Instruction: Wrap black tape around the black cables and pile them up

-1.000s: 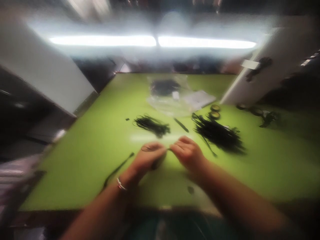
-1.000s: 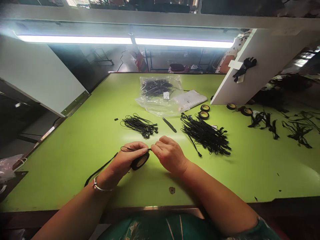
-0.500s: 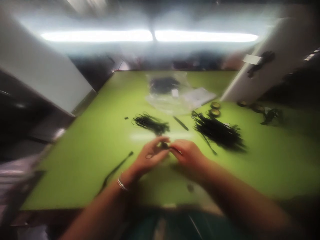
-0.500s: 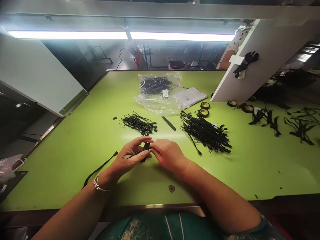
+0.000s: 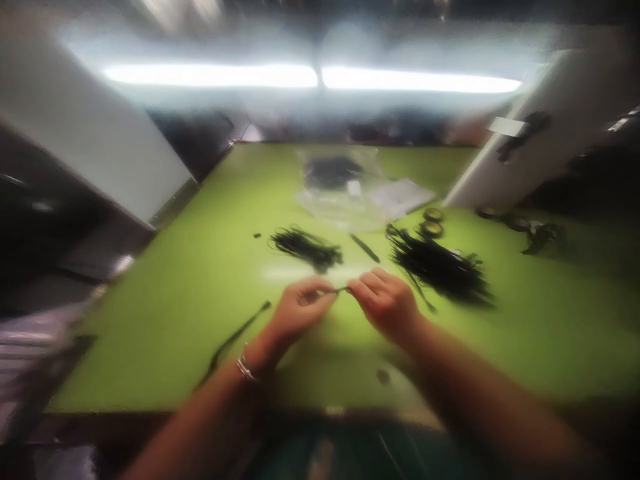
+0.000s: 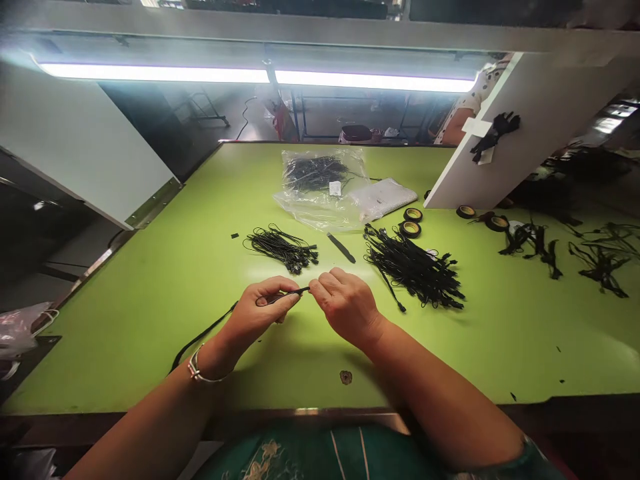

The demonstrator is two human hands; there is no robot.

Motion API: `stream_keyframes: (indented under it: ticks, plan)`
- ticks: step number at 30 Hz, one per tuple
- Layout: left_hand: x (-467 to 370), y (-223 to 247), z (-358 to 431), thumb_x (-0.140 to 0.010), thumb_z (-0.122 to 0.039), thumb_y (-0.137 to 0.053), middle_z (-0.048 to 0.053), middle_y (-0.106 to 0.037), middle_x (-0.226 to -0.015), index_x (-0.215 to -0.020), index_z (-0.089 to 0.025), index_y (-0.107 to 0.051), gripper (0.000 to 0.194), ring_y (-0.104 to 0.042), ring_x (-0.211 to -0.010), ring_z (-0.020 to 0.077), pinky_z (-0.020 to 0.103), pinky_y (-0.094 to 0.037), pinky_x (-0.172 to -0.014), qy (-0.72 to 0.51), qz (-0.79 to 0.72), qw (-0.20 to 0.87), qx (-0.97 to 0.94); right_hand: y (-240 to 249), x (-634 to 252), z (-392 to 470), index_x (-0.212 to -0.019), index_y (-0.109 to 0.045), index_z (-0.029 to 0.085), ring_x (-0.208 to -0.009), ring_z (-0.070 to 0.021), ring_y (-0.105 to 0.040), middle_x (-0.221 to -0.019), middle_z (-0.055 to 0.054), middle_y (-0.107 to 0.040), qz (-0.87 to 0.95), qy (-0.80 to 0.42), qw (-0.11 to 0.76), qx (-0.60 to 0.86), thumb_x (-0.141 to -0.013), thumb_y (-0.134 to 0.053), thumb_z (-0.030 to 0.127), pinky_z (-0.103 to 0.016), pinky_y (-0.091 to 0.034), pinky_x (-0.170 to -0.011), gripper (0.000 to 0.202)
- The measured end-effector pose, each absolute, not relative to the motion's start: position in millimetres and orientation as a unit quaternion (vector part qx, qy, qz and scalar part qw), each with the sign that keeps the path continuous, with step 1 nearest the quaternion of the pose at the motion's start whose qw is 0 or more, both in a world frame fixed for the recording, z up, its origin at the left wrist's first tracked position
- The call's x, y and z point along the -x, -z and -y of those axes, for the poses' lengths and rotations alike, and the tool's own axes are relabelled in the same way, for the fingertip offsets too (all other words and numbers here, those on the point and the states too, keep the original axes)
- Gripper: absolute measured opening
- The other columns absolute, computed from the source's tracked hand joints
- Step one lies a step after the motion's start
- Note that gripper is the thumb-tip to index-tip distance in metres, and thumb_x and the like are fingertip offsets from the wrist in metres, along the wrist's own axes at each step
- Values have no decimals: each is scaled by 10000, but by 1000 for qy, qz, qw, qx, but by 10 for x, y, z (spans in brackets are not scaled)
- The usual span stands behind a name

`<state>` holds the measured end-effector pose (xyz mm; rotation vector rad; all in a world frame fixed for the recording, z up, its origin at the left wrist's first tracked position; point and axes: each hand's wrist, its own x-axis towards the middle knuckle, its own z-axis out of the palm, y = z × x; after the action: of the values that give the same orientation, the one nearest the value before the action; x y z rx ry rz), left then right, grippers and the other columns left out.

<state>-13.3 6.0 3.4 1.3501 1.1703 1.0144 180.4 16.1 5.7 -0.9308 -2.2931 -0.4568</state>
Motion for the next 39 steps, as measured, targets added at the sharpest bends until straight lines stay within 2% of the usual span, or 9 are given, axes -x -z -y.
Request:
stream_keyframes:
  ticks: [4,9,16,19,23,28,31,35,39]
  plan:
    - [120,-103,-36,-739,-323,-728,4,-577,-633,-780,-128,-693,203,-438,-521,79,210,-334,-474,-422,-469,577,-518,-20,-1805,-177,-851,-637,167,-643,-164,-402,-650,-19,-556,869,162,314,345,-913,-520,116,-314,-317,-633,142]
    - [89,-19,-35,-689,-351,-764,-37,-501,-501,-728,-133,-676,238,-416,-469,76,213,-324,-465,-460,-490,582,-458,44,-1744,-173,-781,-619,185,-649,-163,-407,-635,-16,-530,861,118,330,368,-945,-507,206,-301,-325,-625,200]
    - [133,87,-96,-687,-379,-765,-27,-512,-520,-691,-125,-657,276,-391,-441,60,201,-286,-435,-421,-493,647,-401,78,-1735,-158,-796,-621,180,-640,-162,-406,-629,-16,-518,870,103,322,359,-943,-484,168,-297,-331,-624,200]
    - [152,123,-111,-723,-343,-732,-20,-535,-560,-699,-134,-657,223,-437,-489,79,209,-324,-470,-420,-504,609,-446,108,-1735,-170,-780,-612,183,-680,-170,-452,-678,-34,-558,875,31,311,370,-943,-481,213,-294,-356,-641,211]
    - [157,152,-114,-774,-258,-673,30,-627,-710,-707,-145,-667,131,-550,-669,139,252,-438,-636,-429,-494,450,-607,87,-1713,-155,-850,-627,180,-721,-157,-539,-785,-40,-644,869,-122,258,403,-929,-504,228,-269,-386,-652,153]
    - [143,118,-103,-808,-210,-628,55,-644,-760,-730,-157,-668,102,-569,-728,163,278,-453,-693,-413,-455,361,-702,12,-1728,-143,-726,-608,186,-594,-114,-540,-686,6,-652,838,-226,215,448,-917,-530,206,-234,-346,-564,208]
    - [132,63,-94,-783,-238,-666,46,-656,-801,-812,-158,-672,85,-581,-719,147,257,-461,-669,-399,-461,425,-669,16,-1770,-168,-762,-638,187,-615,-121,-550,-690,0,-662,847,-189,249,429,-897,-571,219,-237,-345,-575,154]
    - [138,12,-92,-729,-221,-714,33,-637,-859,-990,-157,-666,273,-573,-665,109,229,-466,-619,-378,-470,539,-588,6,-1815,-177,-786,-648,189,-664,-142,-532,-695,-18,-647,878,-45,275,389,-901,-562,214,-263,-331,-590,146]
    - [182,-21,-119,-692,-247,-764,7,-593,-850,-1191,-208,-582,532,-449,-468,37,187,-321,-415,-397,-416,674,-464,-50,-1850,-182,-785,-637,192,-634,-151,-469,-626,-10,-595,888,114,283,346,-919,-488,114,-296,-306,-581,215]
